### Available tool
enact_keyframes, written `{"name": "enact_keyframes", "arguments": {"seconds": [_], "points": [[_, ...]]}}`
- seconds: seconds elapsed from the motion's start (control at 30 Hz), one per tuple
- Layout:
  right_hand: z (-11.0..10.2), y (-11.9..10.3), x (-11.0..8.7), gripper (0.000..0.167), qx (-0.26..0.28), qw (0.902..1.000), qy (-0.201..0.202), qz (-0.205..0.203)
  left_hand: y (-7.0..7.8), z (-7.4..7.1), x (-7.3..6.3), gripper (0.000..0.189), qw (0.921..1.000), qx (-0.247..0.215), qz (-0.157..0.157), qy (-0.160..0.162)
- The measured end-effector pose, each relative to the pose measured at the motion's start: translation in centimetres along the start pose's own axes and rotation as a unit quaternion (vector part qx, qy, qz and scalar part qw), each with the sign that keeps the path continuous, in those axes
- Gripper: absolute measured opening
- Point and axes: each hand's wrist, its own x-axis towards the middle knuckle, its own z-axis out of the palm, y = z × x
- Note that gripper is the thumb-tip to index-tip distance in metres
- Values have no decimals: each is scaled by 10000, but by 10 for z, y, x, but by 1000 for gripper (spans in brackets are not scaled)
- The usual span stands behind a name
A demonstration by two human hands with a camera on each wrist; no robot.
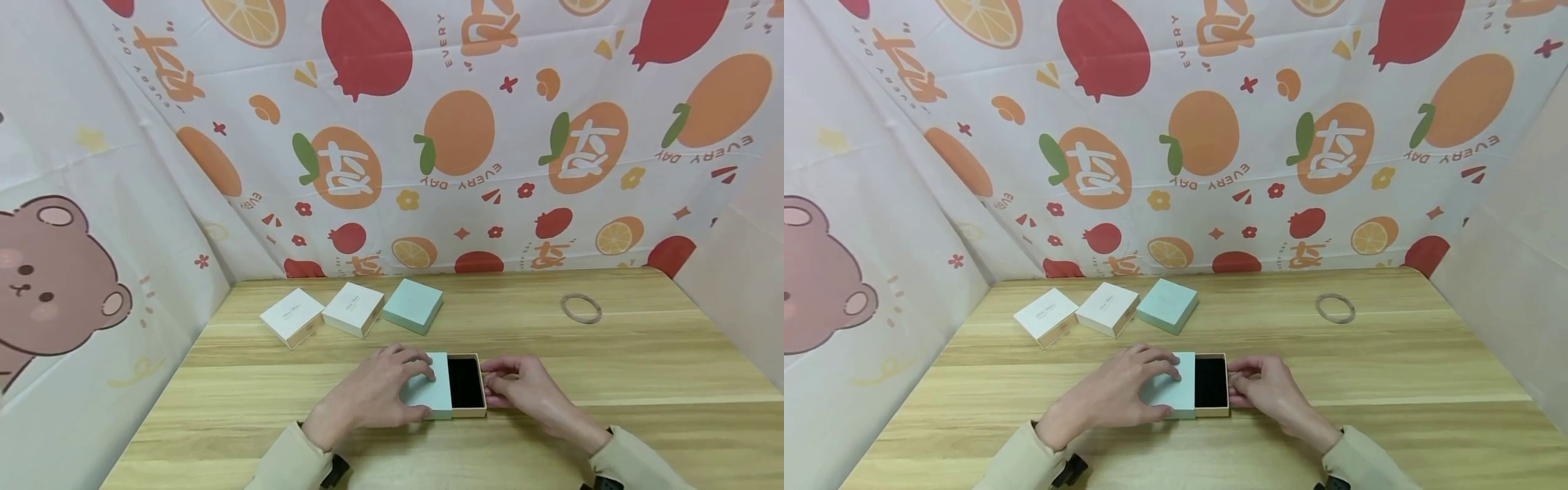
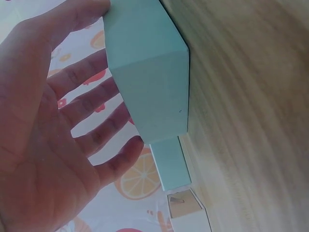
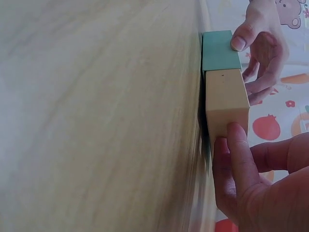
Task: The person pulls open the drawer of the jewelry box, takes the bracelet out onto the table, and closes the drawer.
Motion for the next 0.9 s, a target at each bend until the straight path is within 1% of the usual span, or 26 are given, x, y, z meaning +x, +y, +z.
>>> {"name": "enact_keyframes", "arguments": {"seconds": [0.27,0.47,0.7,0.9], "points": [[3,0,0,32,44,10000,7,76,0,1,-1,40,10000,24,24,20],[4,1,1,33,61,10000,-41,8,0,0,-1,39,9999,68,33,69],[4,0,0,33,109,9999,-15,69,1,0,0,39,10000,16,14,15],[6,0,0,33,116,9999,-14,21,0,0,0,38,10000,5,6,38]]}}
